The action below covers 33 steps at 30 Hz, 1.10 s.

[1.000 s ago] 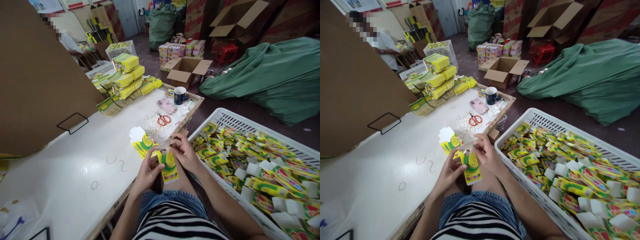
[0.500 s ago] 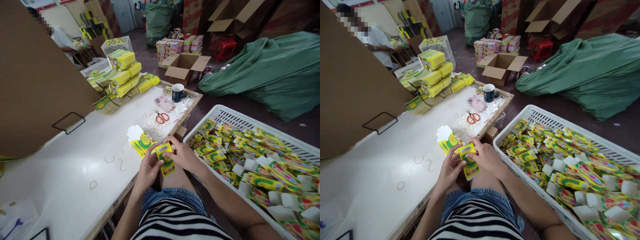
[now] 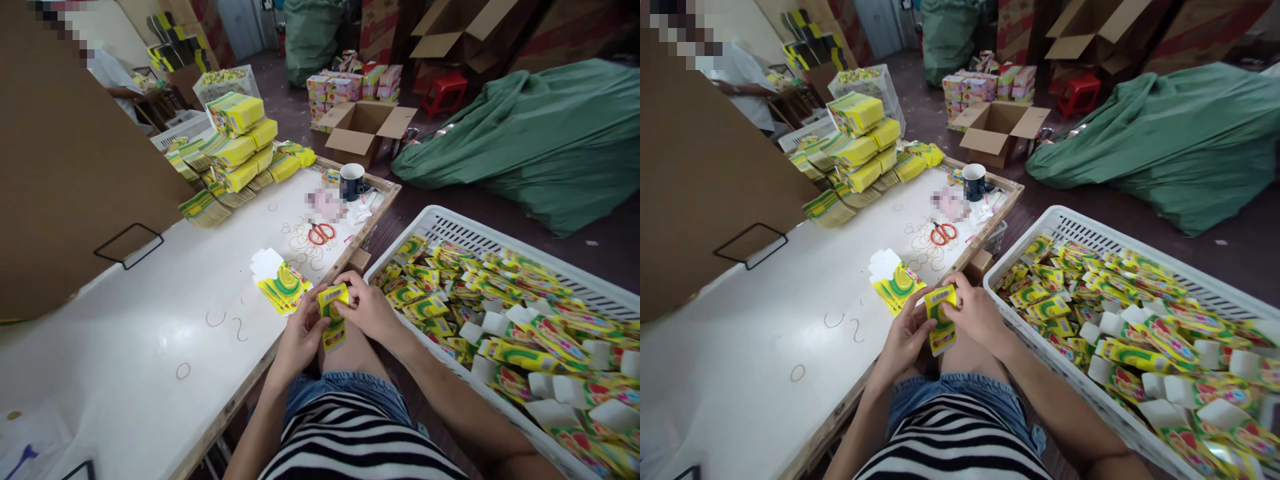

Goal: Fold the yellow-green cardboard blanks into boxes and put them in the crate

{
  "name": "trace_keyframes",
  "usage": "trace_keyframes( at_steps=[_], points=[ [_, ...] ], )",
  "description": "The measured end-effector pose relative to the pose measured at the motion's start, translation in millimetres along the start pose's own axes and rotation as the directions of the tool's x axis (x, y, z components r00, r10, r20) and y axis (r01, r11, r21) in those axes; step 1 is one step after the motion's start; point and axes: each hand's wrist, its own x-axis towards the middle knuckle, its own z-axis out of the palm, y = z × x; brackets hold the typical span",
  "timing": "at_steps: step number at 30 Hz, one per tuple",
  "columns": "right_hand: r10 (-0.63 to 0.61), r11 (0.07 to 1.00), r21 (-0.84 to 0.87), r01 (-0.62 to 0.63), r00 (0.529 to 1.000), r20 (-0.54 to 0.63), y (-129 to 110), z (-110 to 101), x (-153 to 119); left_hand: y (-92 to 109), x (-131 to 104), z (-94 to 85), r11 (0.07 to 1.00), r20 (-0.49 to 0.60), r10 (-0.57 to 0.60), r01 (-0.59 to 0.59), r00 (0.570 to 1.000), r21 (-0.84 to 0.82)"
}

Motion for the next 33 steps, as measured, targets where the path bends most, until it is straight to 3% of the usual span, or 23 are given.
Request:
trace_keyframes(
  at_steps=[4, 9, 13, 18, 23, 25, 28, 30, 31, 33],
  points=[
    [-0.026, 1.0, -0.003, 0.026, 1.0, -0.003, -0.5, 4.9, 1.4, 0.4, -0.1, -2.7, 1.0, -0.027, 0.004, -0.005, 1.0, -0.019],
    [-0.027, 0.999, 0.021, 0.025, 0.996, 0.089, -0.4, 4.7, 2.3, -0.2, 0.4, -2.3, 0.998, -0.007, -0.007, 0.006, 1.0, -0.056],
    [-0.022, 0.999, -0.037, 0.023, 0.999, 0.027, -1.6, -0.7, 3.2, 1.8, 1.9, -1.4, 0.999, -0.015, 0.015, -0.015, 1.0, -0.032],
    [-0.158, 0.967, 0.207, 0.15, 0.987, 0.022, 6.7, -9.8, 3.3, 8.4, 4.7, -4.6, 0.998, 0.004, 0.03, -0.03, 1.0, -0.061],
    [-0.155, 0.9, 0.397, 0.18, 0.983, -0.094, 12.9, -4.6, -2.9, 2.0, 8.7, 7.9, 0.993, -0.01, 0.115, -0.115, 0.993, 0.008],
    [-0.187, 0.921, 0.326, 0.215, 0.976, -0.115, 13.1, -12.1, -10.1, -0.9, 9.4, 12.1, 0.971, -0.071, 0.198, -0.186, 0.978, 0.151],
    [-0.224, 0.974, -0.049, 0.22, 0.915, -0.335, 18.1, -40.6, -20.8, -3.8, 9.6, 3.8, 0.831, -0.202, 0.366, -0.221, 0.909, 0.511],
    [-0.245, 0.946, -0.311, 0.089, 0.825, -0.51, 25.2, -56.8, -21.2, -7.6, 9.5, -10.6, 0.681, -0.29, 0.471, -0.134, 0.833, 0.72],
    [-0.254, 0.926, -0.375, 0.04, 0.801, -0.542, 28.8, -58.7, -18.1, -10.7, 9.4, -18.6, 0.615, -0.318, 0.501, -0.073, 0.805, 0.785],
    [-0.241, 0.925, -0.376, 0.049, 0.84, -0.486, 33.3, -44.8, -5.1, -18.6, 9.0, -31.8, 0.53, -0.33, 0.495, 0.022, 0.804, 0.848]
  ],
)
